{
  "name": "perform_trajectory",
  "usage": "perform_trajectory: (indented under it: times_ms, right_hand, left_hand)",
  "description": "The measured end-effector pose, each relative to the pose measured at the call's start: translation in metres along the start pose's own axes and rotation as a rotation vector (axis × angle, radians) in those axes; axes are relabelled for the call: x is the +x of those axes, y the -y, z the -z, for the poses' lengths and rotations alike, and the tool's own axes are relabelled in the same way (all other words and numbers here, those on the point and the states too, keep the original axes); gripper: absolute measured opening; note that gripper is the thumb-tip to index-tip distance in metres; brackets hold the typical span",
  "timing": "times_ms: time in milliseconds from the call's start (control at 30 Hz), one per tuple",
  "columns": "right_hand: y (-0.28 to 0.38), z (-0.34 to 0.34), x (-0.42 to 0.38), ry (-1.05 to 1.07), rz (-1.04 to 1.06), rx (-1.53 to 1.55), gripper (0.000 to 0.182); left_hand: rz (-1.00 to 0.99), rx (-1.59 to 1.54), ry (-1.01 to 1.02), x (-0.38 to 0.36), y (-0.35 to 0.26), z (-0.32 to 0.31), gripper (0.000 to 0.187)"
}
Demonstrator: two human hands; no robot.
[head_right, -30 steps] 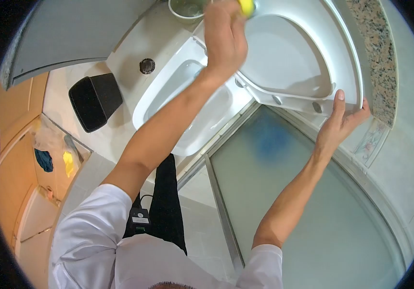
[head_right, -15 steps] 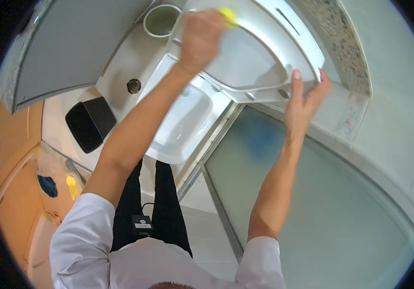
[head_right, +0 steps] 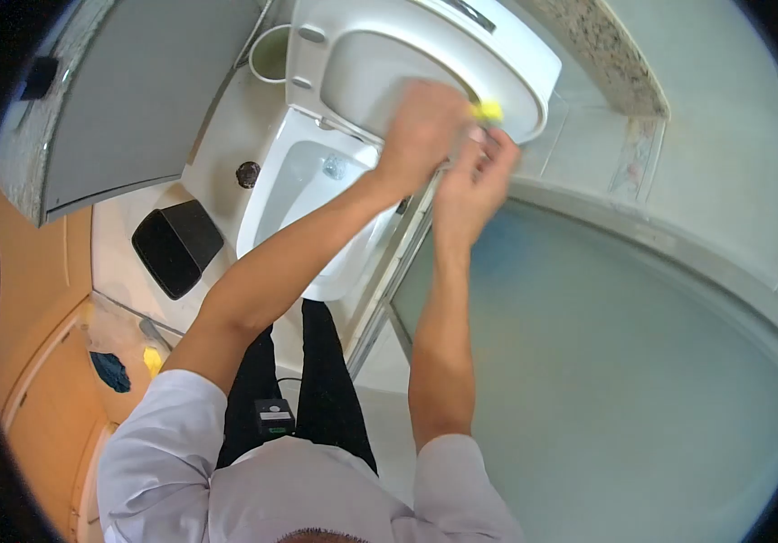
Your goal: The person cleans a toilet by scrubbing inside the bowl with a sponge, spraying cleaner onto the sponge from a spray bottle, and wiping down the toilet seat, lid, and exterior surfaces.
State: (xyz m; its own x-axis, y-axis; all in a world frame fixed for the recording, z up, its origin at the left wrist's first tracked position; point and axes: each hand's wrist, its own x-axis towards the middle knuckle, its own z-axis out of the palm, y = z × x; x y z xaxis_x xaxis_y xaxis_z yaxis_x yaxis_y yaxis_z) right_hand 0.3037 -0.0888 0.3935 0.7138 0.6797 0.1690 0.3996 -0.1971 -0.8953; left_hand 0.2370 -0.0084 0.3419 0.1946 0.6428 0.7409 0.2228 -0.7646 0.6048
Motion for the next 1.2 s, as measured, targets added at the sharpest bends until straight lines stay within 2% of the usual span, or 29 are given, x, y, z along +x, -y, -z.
perform_trajectory:
  times_ms: [33,67,100,133,200,233,267,333,367,400,433,467,500,533,600,700,733,800,867,933,1000,1033,1100,1133,1200]
  right_hand:
    - [-0.003,-0.006,-0.006,0.071,-0.068,-0.001,0.041]
    - [0.005,-0.015,-0.009,0.057,-0.084,0.003,0.041]
    - [0.014,-0.026,-0.008,0.069,-0.071,0.133,0.039]
    - [0.019,-0.031,-0.008,0.085,-0.06,0.26,0.036]
    - [0.017,-0.026,0.0,0.106,-0.045,0.23,0.036]
    - [0.018,-0.023,0.004,0.132,-0.015,0.197,0.037]
    - [0.018,-0.02,0.005,0.133,-0.017,0.202,0.037]
    - [0.022,-0.015,0.006,0.036,-0.08,0.258,0.036]
    - [0.032,-0.007,0.003,0.025,-0.025,0.226,0.032]
    - [0.031,-0.001,0.002,0.025,-0.026,0.223,0.032]
    - [0.029,0.004,0.002,-0.043,0.03,0.235,0.03]
    - [0.036,0.007,-0.002,-0.11,0.084,0.244,0.029]
    - [0.045,0.017,-0.01,-0.11,0.018,0.124,0.032]
    - [0.046,0.025,-0.016,-0.107,0.023,0.123,0.032]
    - [0.035,0.047,-0.022,-0.113,-0.116,0.222,0.039]
    - [0.026,0.074,-0.034,-0.116,-0.053,0.219,0.046]
    - [0.03,0.076,-0.035,-0.115,-0.058,0.221,0.046]
    - [0.039,0.08,-0.038,-0.208,0.037,0.137,0.048]
    - [0.038,0.087,-0.045,-0.15,0.064,0.127,0.043]
    - [0.041,0.094,-0.059,0.362,0.189,-0.232,0.038]
    - [0.034,0.089,-0.082,0.669,0.028,-0.049,0.033]
    - [0.028,0.086,-0.096,0.802,0.065,-0.046,0.032]
    - [0.02,0.079,-0.126,0.948,0.107,-0.087,0.032]
    - [0.021,0.072,-0.14,0.966,0.098,-0.074,0.032]
    - [0.026,0.056,-0.171,1.111,0.219,0.055,0.034]
  left_hand:
    - [0.0,-0.012,0.022,0.001,-0.008,0.008,0.018]
    - [0.348,-0.209,-0.041,0.006,-0.013,0.015,0.015]
    - [0.697,-0.394,-0.109,0.011,-0.016,0.022,0.015]
    - [0.7,-0.389,-0.093,0.011,-0.016,0.025,0.015]
    - [0.839,-0.727,0.146,0.015,-0.014,0.032,0.02]
    - [0.905,-0.894,0.172,0.023,-0.017,0.044,0.023]
    - [0.905,-0.889,0.173,0.025,-0.016,0.044,0.023]
    - [0.969,-0.838,-0.212,0.034,-0.013,0.042,0.036]
    - [1.077,-0.949,-0.282,0.05,-0.017,0.046,0.055]
    - [1.079,-0.951,-0.283,0.061,-0.021,0.046,0.055]
    - [1.168,-1.214,-0.299,0.069,-0.024,0.044,0.036]
    - [1.206,-1.352,-0.305,0.078,-0.028,0.045,0.027]
    - [1.25,-1.485,-0.314,0.087,-0.032,0.045,0.021]
    - [1.354,-1.382,-0.337,0.099,-0.035,0.049,0.032]
    - [1.447,-1.276,-0.375,0.111,-0.042,0.054,0.046]
    - [1.707,-0.958,-0.247,0.109,-0.063,0.064,0.094]
    - [1.708,-0.952,-0.246,0.1,-0.068,0.067,0.094]
    - [1.546,-0.889,-0.348,0.066,-0.076,0.073,0.079]
    - [1.508,-0.936,-0.357,0.029,-0.091,0.094,0.085]
    - [1.473,-0.975,-0.375,-0.006,-0.108,0.118,0.091]
    - [1.478,-0.952,-0.522,-0.037,-0.127,0.139,0.091]
    - [1.485,-0.931,-0.529,-0.052,-0.134,0.149,0.091]
    - [1.61,-0.883,-0.696,-0.084,-0.149,0.168,0.08]
    - [1.616,-0.86,-0.709,-0.106,-0.151,0.176,0.08]
    - [1.663,-1.017,-0.867,-0.145,-0.15,0.189,0.083]
